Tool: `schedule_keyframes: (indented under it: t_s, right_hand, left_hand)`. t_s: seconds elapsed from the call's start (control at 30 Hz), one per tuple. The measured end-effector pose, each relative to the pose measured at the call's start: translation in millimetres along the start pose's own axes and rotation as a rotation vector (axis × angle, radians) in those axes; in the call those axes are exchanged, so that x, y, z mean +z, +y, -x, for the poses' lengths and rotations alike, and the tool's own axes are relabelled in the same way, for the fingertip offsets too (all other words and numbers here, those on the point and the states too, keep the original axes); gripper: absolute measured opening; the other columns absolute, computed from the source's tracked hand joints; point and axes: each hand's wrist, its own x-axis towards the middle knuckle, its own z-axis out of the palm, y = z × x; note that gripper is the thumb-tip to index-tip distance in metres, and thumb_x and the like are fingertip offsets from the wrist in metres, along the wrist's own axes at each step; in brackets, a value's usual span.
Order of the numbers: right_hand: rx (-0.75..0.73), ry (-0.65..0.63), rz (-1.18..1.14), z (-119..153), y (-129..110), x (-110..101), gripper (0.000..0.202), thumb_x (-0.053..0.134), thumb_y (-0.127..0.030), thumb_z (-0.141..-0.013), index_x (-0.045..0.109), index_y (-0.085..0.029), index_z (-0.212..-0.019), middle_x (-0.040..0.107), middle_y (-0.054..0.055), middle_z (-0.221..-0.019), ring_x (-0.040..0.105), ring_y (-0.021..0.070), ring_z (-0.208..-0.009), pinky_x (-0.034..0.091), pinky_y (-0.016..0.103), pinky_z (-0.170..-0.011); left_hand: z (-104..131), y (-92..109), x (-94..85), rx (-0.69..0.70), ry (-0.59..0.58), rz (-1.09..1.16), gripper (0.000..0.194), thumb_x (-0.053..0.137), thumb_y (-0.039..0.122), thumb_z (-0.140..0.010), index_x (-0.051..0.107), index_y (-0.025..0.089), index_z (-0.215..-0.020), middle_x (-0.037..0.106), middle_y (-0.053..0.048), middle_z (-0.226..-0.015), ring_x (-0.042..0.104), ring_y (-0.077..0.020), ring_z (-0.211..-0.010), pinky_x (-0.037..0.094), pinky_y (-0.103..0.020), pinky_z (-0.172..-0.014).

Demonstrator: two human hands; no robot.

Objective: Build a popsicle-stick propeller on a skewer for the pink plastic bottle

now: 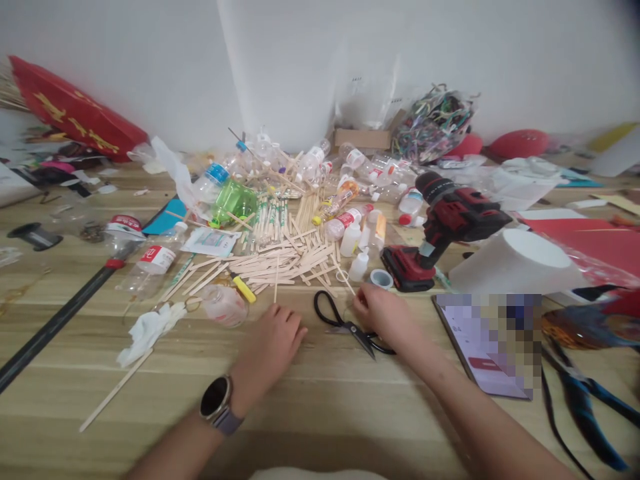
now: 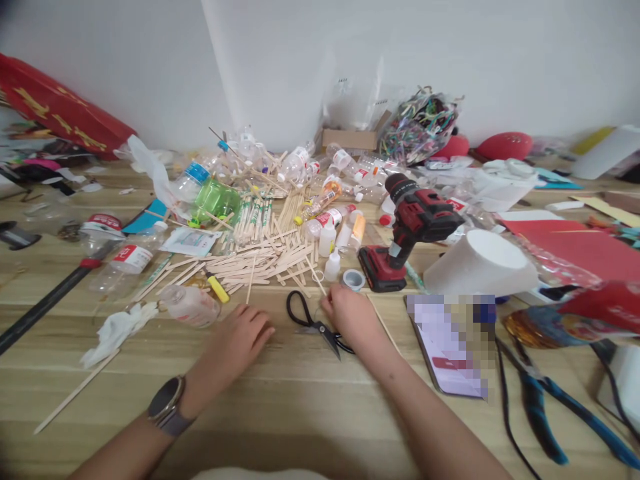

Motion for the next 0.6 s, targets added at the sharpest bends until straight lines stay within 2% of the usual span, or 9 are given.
schedule_keyframes:
  t_s: [0.1,0.23,0.3,0.37,0.43,0.5,0.6]
  right_hand:
    - [-0.035,0.11,-0.05,1.3,-0.7,-3.2,0.015,0.047,-0.024,-0.091,0.06,-0.017,-0.086,0.067,0.009,-0.085,0.062,0.0181,-0.07,0.035,0.027,-0.057]
    - [-0.062,0.232,-0.132,6.3,-0.4,-15.2,0.016,0.041,-0.026,-0.092,0.054,-0.018,-0.092,0.065,0.009,-0.088,0.062,0.0193,-0.074,0.039,0.028,-0.064]
    - [-0.05,0.276,-0.164,15.1,1.7,-26.4,0.017,0.038,-0.028,-0.092,0.052,-0.018,-0.095,0.065,0.009,-0.085,0.062,0.0195,-0.072,0.039,0.028,-0.063]
    - [-0.054,0.277,-0.193,30.5,6.5,-38.3,0.015,0.039,-0.029,-0.091,0.05,-0.02,-0.093,0.064,0.006,-0.076,0.06,0.0182,-0.064,0.038,0.027,-0.059]
    - [-0.103,0.2,-0.223,51.8,14.2,-46.5,0.009,0.044,-0.03,-0.086,0.049,-0.024,-0.082,0.06,0.001,-0.064,0.055,0.0157,-0.053,0.036,0.026,-0.053]
    - [-0.218,-0.029,-0.241,75.6,24.2,-47.2,0.009,0.045,-0.026,-0.085,0.049,-0.025,-0.077,0.061,0.0,-0.064,0.054,0.0155,-0.053,0.033,0.026,-0.052]
    - [-0.256,-0.264,-0.164,106.2,40.3,-33.5,0.015,0.044,-0.016,-0.082,0.049,-0.024,-0.071,0.062,0.001,-0.067,0.056,0.0157,-0.057,0.03,0.027,-0.052]
  left_hand:
    - [-18.2,2.9,-3.9,-0.006,-0.037,-0.017,0.018,0.049,0.018,-0.093,0.066,0.015,-0.086,0.066,-0.009,-0.09,0.059,-0.025,-0.088,0.049,-0.039,-0.081]
    - [-54.7,4.1,-2.3,-0.049,-0.066,-0.04,0.022,0.044,0.017,-0.096,0.065,0.014,-0.09,0.065,-0.01,-0.094,0.061,-0.0224,-0.092,0.051,-0.037,-0.082]
    - [-74.7,3.7,1.7,-0.06,-0.097,-0.046,0.018,0.051,0.024,-0.096,0.064,0.014,-0.103,0.064,-0.009,-0.105,0.062,-0.0212,-0.096,0.052,-0.039,-0.084]
    - [-92.6,2.9,6.4,-0.069,-0.128,-0.053,0.033,0.058,0.033,-0.093,0.056,0.017,-0.121,0.059,-0.01,-0.121,0.061,-0.0225,-0.102,0.054,-0.043,-0.085]
    - [-106.3,1.7,10.1,-0.074,-0.15,-0.055,0.035,0.058,0.033,-0.092,0.055,0.017,-0.123,0.058,-0.01,-0.123,0.061,-0.023,-0.103,0.054,-0.044,-0.085]
    - [-114.9,0.2,11.8,-0.083,-0.171,-0.057,0.034,0.058,0.033,-0.092,0.056,0.016,-0.122,0.059,-0.01,-0.122,0.061,-0.0229,-0.102,0.054,-0.044,-0.085]
    - [-120.4,-1.8,11.7,-0.096,-0.197,-0.063,0.034,0.058,0.033,-0.092,0.056,0.016,-0.122,0.059,-0.01,-0.122,0.061,-0.0231,-0.102,0.054,-0.044,-0.085]
